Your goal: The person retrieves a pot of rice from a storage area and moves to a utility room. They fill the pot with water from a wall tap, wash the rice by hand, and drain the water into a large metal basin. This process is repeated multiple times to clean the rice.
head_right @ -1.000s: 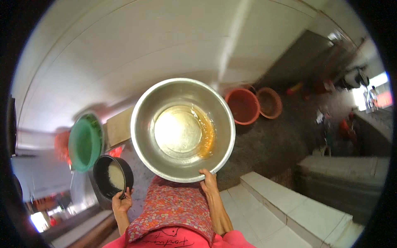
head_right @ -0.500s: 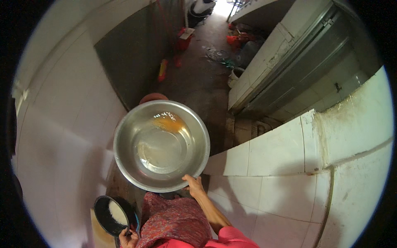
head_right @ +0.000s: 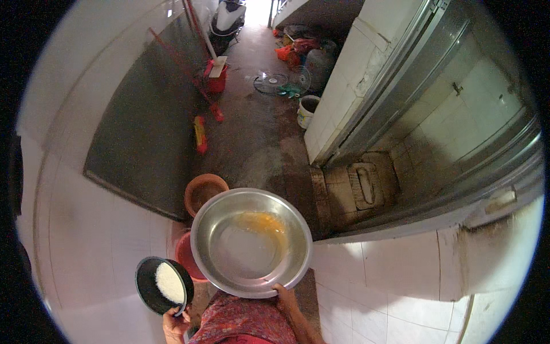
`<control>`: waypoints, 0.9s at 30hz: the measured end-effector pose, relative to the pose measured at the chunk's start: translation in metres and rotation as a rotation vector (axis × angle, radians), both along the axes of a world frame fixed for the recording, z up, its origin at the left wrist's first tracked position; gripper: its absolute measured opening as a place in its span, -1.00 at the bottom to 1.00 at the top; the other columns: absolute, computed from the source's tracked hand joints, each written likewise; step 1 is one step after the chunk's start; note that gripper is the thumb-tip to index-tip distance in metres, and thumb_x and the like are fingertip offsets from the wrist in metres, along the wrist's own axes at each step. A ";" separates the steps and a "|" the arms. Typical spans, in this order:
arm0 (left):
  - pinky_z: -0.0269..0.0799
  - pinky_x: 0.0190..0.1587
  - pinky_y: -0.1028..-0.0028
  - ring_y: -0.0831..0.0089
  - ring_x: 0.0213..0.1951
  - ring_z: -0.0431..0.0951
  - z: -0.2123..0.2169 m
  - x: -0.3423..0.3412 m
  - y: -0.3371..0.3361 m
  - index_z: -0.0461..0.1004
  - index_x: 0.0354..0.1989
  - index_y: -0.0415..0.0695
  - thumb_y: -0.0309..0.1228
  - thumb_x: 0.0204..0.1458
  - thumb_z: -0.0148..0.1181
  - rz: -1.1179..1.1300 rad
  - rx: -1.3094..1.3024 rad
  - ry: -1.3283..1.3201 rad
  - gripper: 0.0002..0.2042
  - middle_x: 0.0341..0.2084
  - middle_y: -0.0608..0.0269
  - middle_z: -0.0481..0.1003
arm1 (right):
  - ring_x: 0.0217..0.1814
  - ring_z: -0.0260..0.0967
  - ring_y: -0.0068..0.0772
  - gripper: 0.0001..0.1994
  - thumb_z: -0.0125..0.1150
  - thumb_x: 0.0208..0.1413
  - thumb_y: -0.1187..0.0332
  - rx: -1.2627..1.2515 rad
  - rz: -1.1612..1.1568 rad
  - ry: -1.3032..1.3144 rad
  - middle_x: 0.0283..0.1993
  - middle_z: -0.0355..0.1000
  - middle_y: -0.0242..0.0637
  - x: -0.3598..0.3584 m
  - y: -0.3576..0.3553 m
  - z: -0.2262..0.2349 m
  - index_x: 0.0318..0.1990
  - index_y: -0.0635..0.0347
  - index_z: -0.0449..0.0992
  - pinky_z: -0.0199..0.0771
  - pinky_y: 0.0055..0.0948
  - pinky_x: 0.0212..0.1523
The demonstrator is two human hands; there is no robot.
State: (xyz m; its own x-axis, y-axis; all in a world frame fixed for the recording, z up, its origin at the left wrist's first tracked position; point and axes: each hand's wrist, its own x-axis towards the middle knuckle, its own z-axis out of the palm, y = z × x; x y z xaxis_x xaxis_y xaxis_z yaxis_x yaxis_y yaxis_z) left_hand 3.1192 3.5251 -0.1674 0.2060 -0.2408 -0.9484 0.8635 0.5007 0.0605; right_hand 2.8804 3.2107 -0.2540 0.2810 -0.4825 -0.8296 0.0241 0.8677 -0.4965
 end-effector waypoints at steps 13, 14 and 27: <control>0.61 -0.39 0.43 0.05 -0.30 0.57 -0.019 0.143 -0.213 0.36 -0.02 -0.47 -0.62 -0.08 0.00 0.077 -0.045 -0.023 -0.62 -0.18 -0.26 0.49 | -0.66 0.29 -0.49 -0.92 0.17 -0.09 0.43 0.222 -0.700 -0.007 -0.57 0.35 -0.40 0.050 -0.255 0.004 -0.50 0.13 0.38 0.42 -0.62 -0.69; 0.61 -0.38 0.43 0.06 -0.30 0.57 -0.021 0.148 -0.235 0.35 -0.02 -0.48 -0.62 -0.08 0.00 0.081 -0.050 -0.006 -0.62 -0.19 -0.26 0.49 | -0.68 0.27 -0.52 -0.92 0.17 -0.09 0.45 0.266 -0.727 -0.106 -0.57 0.34 -0.41 0.029 -0.296 -0.002 -0.51 0.12 0.38 0.43 -0.61 -0.69; 0.57 -0.38 0.47 0.11 -0.25 0.53 -0.001 0.276 -0.504 0.33 -0.03 -0.46 -0.59 -0.05 0.01 -0.323 -0.160 0.068 -0.64 -0.26 -0.12 0.48 | -0.59 0.32 -0.29 -0.87 0.14 -0.06 0.47 0.122 -1.204 0.148 -0.21 0.37 -0.10 0.035 -0.482 -0.071 -0.33 0.20 0.35 0.49 -0.42 -0.60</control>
State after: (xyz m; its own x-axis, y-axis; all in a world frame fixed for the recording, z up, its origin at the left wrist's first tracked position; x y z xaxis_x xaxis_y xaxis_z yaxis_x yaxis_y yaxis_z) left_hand 3.3952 3.0213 -0.1686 0.0332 -0.4298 -0.9023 0.9781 0.1997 -0.0591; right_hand 2.9155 2.7284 -0.3246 -0.3935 -0.2860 -0.8737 0.7956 0.3702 -0.4795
